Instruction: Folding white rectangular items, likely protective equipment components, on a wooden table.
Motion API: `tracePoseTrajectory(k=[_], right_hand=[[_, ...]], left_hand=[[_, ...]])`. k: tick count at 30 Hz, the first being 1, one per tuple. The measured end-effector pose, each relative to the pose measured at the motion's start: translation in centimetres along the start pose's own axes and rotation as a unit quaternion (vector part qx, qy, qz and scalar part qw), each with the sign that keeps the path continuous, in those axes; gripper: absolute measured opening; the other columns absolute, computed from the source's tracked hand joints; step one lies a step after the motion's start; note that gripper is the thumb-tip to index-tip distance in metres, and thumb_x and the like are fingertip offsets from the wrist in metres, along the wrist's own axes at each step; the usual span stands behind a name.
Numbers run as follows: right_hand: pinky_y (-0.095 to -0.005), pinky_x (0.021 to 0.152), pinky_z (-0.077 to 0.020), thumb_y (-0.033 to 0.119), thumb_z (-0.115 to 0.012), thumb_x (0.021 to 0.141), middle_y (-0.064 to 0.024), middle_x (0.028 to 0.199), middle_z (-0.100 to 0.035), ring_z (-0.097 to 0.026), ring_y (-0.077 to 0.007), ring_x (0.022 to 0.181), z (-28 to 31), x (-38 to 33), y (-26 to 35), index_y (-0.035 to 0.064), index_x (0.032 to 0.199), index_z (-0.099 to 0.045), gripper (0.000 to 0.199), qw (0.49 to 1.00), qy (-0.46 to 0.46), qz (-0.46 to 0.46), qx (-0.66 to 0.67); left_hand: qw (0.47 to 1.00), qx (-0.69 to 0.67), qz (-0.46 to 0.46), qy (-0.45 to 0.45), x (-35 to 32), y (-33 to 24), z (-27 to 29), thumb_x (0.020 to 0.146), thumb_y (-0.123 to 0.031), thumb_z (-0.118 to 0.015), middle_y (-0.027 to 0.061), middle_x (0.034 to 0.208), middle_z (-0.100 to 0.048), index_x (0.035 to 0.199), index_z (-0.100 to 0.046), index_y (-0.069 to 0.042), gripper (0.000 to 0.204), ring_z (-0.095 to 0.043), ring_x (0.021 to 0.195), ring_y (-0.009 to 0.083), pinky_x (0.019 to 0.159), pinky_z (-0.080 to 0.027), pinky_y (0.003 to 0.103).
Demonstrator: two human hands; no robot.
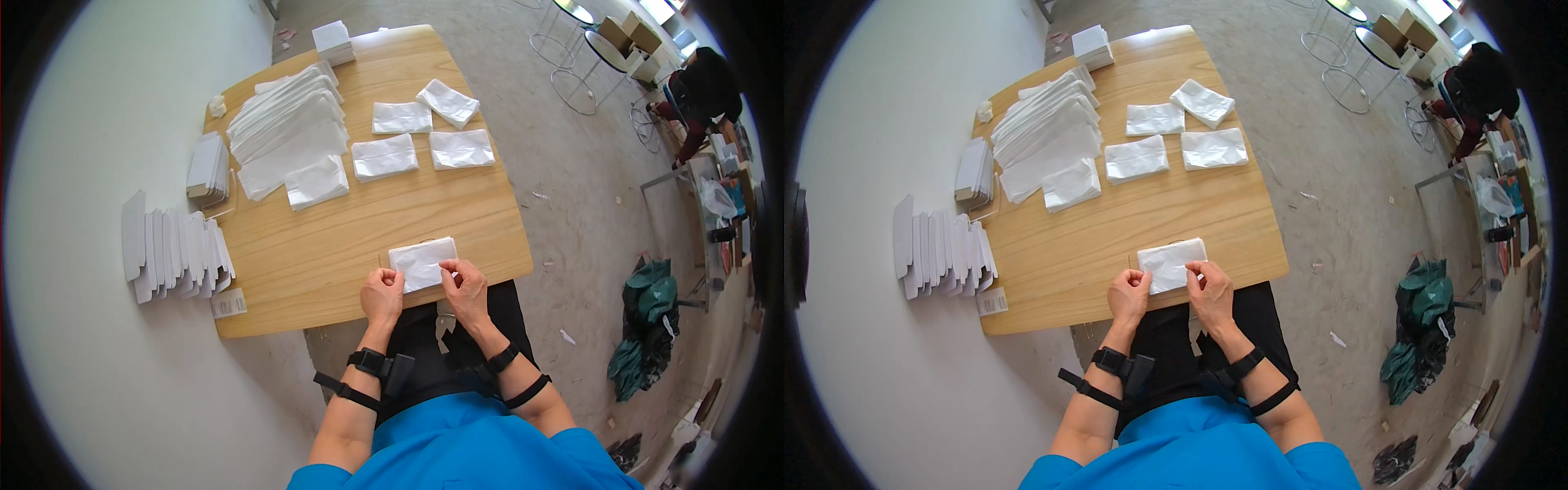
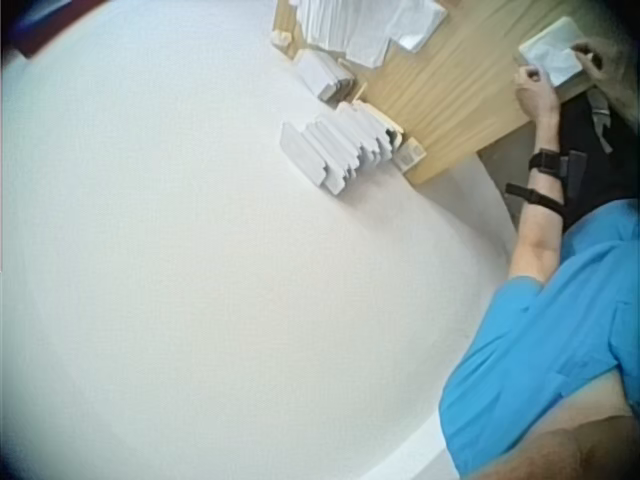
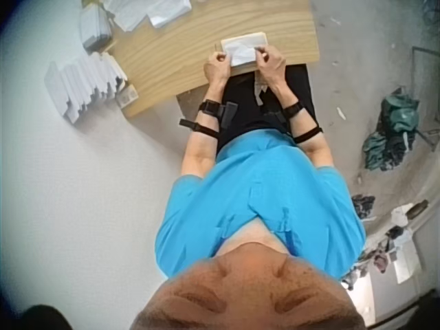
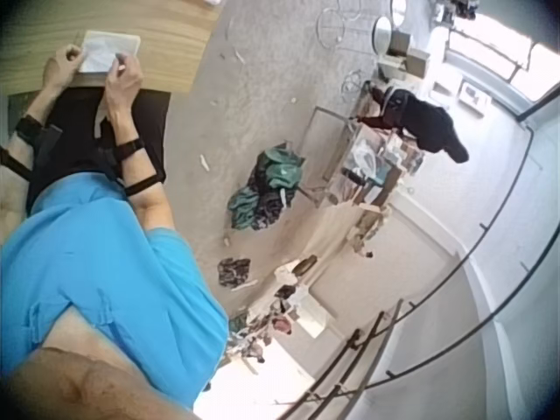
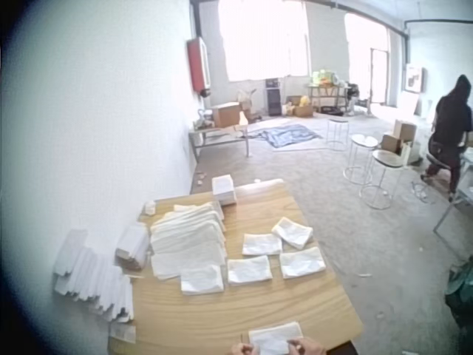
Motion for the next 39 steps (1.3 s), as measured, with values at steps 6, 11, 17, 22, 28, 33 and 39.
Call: tracePoseTrajectory(k=[6,11,17,22,28,33,39], right_hand=[[-0.0293,0.058,-0.0488,0.005,-0.062,0.083,-0.01,0.084,-0.065,-0.06,-0.0175,0.06,0.3,0.1,-0.8,0.0004,0.091,-0.067,0.01,1.0,-0.017,0.004,-0.007],[-0.039,0.067,-0.0495,0.017,-0.066,0.081,-0.0126,0.082,-0.064,-0.063,-0.0288,0.074,1.6,0.9,-2.7,0.0014,0.088,-0.064,0.017,0.991,-0.078,-0.055,-0.095],[-0.0419,0.07,-0.0489,0.018,-0.069,0.076,-0.0139,0.084,-0.064,-0.063,-0.0321,0.083,1.6,3.6,-3.1,0.0021,0.086,-0.061,0.02,0.972,-0.027,-0.109,-0.205],[-0.0428,0.071,-0.051,0.015,-0.072,0.073,-0.0148,0.083,-0.066,-0.065,-0.0334,0.082,1.0,4.7,-3.7,0.0039,0.083,-0.064,0.017,0.961,-0.003,-0.128,-0.247],[-0.0424,0.072,-0.0526,0.014,-0.073,0.071,-0.0138,0.081,-0.069,-0.066,-0.0329,0.081,0.5,4.9,-3.7,0.0066,0.078,-0.067,0.011,0.959,0.007,-0.144,-0.242],[-0.0422,0.071,-0.0525,0.014,-0.073,0.071,-0.0141,0.081,-0.069,-0.066,-0.0323,0.08,0.7,5.0,-4.4,0.0066,0.078,-0.068,0.012,0.96,0.005,-0.146,-0.241],[-0.0427,0.07,-0.0522,0.013,-0.074,0.069,-0.0138,0.079,-0.068,-0.067,-0.0324,0.079,0.5,4.9,-4.4,0.0067,0.079,-0.068,0.013,0.965,0.003,-0.129,-0.226]], left_hand=[[1.0,-0.015,-0.008,0.005,1.0,-0.2,0.1,0.078,-0.027,-0.069,0.0058,0.066,-0.062,0.074,-0.065,-0.005,0.022,-0.061,0.062,0.0222,0.06,-0.048,0.036],[0.999,-0.01,-0.037,-0.009,1.5,-0.5,0.3,0.078,-0.028,-0.073,0.0057,0.069,-0.061,0.087,-0.059,-0.006,0.028,-0.061,0.064,0.0231,0.061,-0.048,0.037],[0.995,0.048,-0.075,-0.043,1.0,-2.0,0.8,0.076,-0.029,-0.075,0.0073,0.072,-0.059,0.094,-0.056,-0.006,0.034,-0.06,0.069,0.0265,0.063,-0.047,0.04],[0.996,0.08,-0.028,0.008,1.5,-2.6,-0.2,0.075,-0.024,-0.074,0.0083,0.076,-0.06,0.09,-0.057,-0.005,0.03,-0.06,0.073,0.0283,0.066,-0.048,0.041],[0.993,0.035,-0.101,-0.054,0.6,-2.1,-0.6,0.073,-0.021,-0.075,0.0087,0.079,-0.061,0.087,-0.058,-0.005,0.027,-0.061,0.073,0.0246,0.067,-0.049,0.038],[0.989,-0.138,-0.036,-0.042,-0.9,-3.1,-1.1,0.072,-0.016,-0.075,0.0111,0.083,-0.061,0.092,-0.058,-0.003,0.03,-0.06,0.076,0.0282,0.069,-0.049,0.037],[0.978,0.094,-0.179,-0.056,-0.5,-4.0,-1.8,0.078,-0.023,-0.074,0.0107,0.085,-0.063,0.097,-0.06,0.0,0.033,-0.061,0.076,0.0224,0.067,-0.048,0.037]])
Point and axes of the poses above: each hand's wrist, its own x-axis towards the middle knuckle, its own z-axis out of the back of the hand, y = z × x, the point moved 8 cm from there along x, towards the middle knuckle
